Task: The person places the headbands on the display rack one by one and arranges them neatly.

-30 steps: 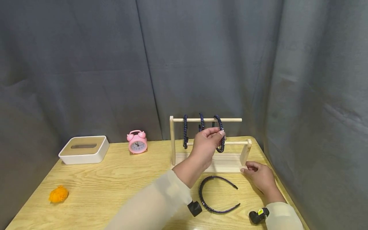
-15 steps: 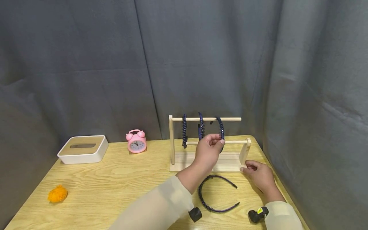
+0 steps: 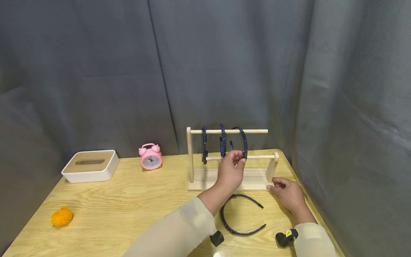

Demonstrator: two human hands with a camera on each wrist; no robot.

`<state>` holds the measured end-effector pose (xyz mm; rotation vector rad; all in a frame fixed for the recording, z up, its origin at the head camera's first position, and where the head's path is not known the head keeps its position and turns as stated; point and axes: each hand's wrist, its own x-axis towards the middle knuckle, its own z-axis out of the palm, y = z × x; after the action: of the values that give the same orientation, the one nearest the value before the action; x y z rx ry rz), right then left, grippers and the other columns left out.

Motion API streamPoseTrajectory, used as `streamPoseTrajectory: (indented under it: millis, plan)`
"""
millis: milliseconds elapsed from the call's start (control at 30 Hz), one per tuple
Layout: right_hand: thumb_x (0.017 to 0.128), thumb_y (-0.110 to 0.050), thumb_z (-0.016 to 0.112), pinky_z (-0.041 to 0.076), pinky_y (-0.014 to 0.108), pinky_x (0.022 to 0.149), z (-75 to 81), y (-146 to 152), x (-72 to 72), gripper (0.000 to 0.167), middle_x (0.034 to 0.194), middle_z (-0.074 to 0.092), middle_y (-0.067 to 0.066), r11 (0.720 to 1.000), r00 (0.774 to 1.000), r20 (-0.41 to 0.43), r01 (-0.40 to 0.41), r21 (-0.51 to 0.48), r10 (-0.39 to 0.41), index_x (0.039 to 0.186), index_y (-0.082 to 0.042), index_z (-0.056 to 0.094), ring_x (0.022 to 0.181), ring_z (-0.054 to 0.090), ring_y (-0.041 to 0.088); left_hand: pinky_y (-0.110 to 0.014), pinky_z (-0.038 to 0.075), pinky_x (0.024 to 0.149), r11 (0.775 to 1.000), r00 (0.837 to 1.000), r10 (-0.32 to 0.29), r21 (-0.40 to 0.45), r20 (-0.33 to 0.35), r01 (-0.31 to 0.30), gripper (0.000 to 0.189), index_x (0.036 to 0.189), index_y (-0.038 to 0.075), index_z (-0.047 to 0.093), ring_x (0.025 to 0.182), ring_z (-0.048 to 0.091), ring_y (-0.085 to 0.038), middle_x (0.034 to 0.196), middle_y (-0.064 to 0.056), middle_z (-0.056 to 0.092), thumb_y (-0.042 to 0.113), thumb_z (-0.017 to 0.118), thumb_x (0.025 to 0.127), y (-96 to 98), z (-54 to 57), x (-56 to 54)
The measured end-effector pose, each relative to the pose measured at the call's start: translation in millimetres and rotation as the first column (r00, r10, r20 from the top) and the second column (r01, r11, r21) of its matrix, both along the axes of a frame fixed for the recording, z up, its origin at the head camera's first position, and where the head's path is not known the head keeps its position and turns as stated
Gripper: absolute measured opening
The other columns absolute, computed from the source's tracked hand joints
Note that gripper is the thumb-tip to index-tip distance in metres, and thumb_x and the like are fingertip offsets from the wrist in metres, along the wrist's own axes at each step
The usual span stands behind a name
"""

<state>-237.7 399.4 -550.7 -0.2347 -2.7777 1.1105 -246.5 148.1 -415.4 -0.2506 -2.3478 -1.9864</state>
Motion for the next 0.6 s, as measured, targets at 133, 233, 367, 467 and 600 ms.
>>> streamPoseTrajectory:
  millis: [133,233,367,467,600]
  plan:
    - [0.1,-0.043,0.08,0.055,0.027,0.079,0.4,-0.6,-0.3,0.058,0.124,0.08,0.019,1.0,1.0,-0.008,0.007,0.004,-0.007,0.138,0.0,0.073,0.105,0.073,0.022,-0.033,0.056,0.1,1.0,1.0,-0.001,-0.019,-0.017,0.001,0.016,0.121,0.014,0.071,0.114,0.068,-0.017,0.112,0.002,0.073,0.008,0.066,0.107,-1.1,-1.1,-0.9]
    - [0.1,-0.044,0.081,0.055,0.027,0.079,1.5,-1.0,0.8,0.058,0.124,0.079,0.019,1.0,1.0,-0.01,0.007,0.006,-0.007,0.138,0.0,0.073,0.105,0.074,0.023,-0.039,0.055,0.108,1.0,1.0,-0.011,-0.02,-0.013,0.011,0.02,0.126,0.014,0.071,0.122,0.068,-0.02,0.118,0.002,0.074,0.009,0.065,0.108,-1.1,-0.5,0.9]
    - [0.1,-0.044,0.081,0.054,0.025,0.078,3.4,-2.0,1.8,0.059,0.124,0.079,0.019,1.0,1.0,-0.007,0.003,-0.005,-0.004,0.138,0.0,0.072,0.103,0.072,0.018,-0.044,0.052,0.117,0.999,1.0,-0.026,-0.026,0.004,0.026,0.027,0.137,0.016,0.069,0.134,0.065,-0.021,0.13,0.001,0.074,0.011,0.063,0.11,-0.3,0.4,5.0]
    - [0.1,-0.044,0.082,0.054,0.024,0.077,4.3,-1.6,1.7,0.059,0.124,0.079,0.019,1.0,1.0,-0.007,0.001,-0.009,-0.001,0.137,0.0,0.073,0.101,0.071,0.015,-0.043,0.051,0.118,0.999,1.0,-0.027,-0.033,0.011,0.028,0.031,0.141,0.018,0.067,0.136,0.064,-0.02,0.135,0.002,0.073,0.012,0.062,0.111,0.6,-0.8,6.9]
    - [0.099,-0.044,0.082,0.054,0.024,0.076,4.1,-1.0,0.8,0.059,0.123,0.08,0.019,1.0,1.0,-0.01,-0.001,-0.003,0.001,0.136,0.001,0.073,0.101,0.071,0.015,-0.045,0.049,0.119,0.999,1.0,-0.025,-0.021,0.01,0.025,0.033,0.143,0.018,0.065,0.137,0.062,-0.02,0.137,0.001,0.072,0.012,0.061,0.111,0.3,-3.1,7.7]
